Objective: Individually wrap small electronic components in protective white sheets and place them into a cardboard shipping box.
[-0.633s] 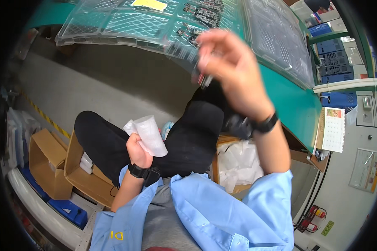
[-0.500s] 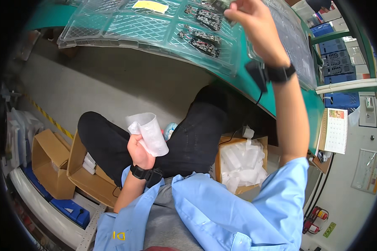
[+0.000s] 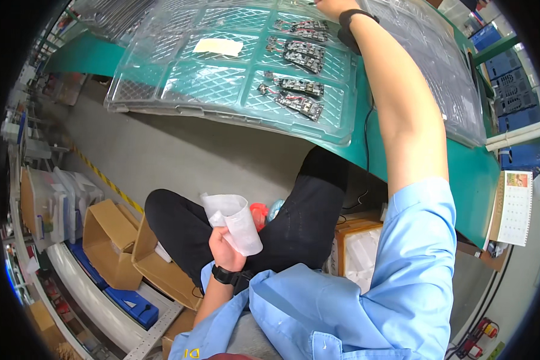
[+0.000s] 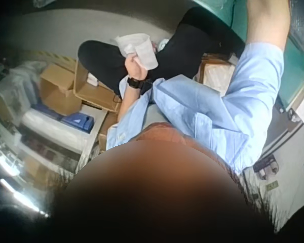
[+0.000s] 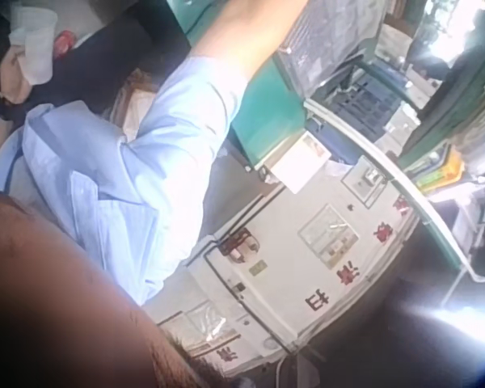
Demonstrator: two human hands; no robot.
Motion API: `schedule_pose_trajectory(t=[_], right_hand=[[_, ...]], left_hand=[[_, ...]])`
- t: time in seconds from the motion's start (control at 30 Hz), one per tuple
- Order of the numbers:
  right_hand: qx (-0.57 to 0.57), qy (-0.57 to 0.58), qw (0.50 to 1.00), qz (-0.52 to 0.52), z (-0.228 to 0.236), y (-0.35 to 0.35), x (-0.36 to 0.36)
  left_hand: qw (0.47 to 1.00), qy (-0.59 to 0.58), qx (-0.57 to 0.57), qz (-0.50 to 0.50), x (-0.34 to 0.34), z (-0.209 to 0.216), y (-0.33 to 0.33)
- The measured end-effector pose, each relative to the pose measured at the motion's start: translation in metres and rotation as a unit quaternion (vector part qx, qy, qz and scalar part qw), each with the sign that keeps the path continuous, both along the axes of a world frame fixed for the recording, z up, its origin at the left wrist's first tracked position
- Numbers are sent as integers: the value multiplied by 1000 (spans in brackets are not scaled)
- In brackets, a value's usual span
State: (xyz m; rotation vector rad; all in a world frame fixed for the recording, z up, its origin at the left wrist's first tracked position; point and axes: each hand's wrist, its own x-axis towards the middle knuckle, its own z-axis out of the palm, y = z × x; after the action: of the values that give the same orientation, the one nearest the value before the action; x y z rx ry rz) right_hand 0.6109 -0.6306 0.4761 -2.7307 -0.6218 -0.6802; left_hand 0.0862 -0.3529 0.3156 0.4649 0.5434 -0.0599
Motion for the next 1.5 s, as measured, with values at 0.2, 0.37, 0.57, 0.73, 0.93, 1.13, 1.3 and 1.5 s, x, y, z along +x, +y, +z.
schedule_pose_trajectory(t=[0.2, 0.37, 0.57, 0.73, 0.93, 1.13, 1.3, 1.5], right_hand=[[56, 181, 981, 44, 0, -16, -7], [72, 187, 975, 99, -7, -23, -5], [39, 185, 974, 122, 36, 7, -53], [79, 267, 917, 285, 80, 43, -196], [185, 479, 731, 450, 38, 36, -397], [196, 580, 745, 263, -36, -7, -472], [326, 618, 701, 144, -63, -28, -519], [416, 569, 692, 158, -63, -19, -517]], left_hand=[[998, 28, 0, -58, 11, -3, -10], [996, 41, 3, -79, 12, -6, -12], [996, 20, -7, -82, 14, 1, -15], [970, -60, 45, -230, 19, 47, -19], [890, -226, 79, -389, 19, 107, -9], [849, -227, 335, -339, 39, 82, -1], [845, -186, 394, -310, 57, 53, 1], [832, -210, 449, -248, 69, 47, -8]])
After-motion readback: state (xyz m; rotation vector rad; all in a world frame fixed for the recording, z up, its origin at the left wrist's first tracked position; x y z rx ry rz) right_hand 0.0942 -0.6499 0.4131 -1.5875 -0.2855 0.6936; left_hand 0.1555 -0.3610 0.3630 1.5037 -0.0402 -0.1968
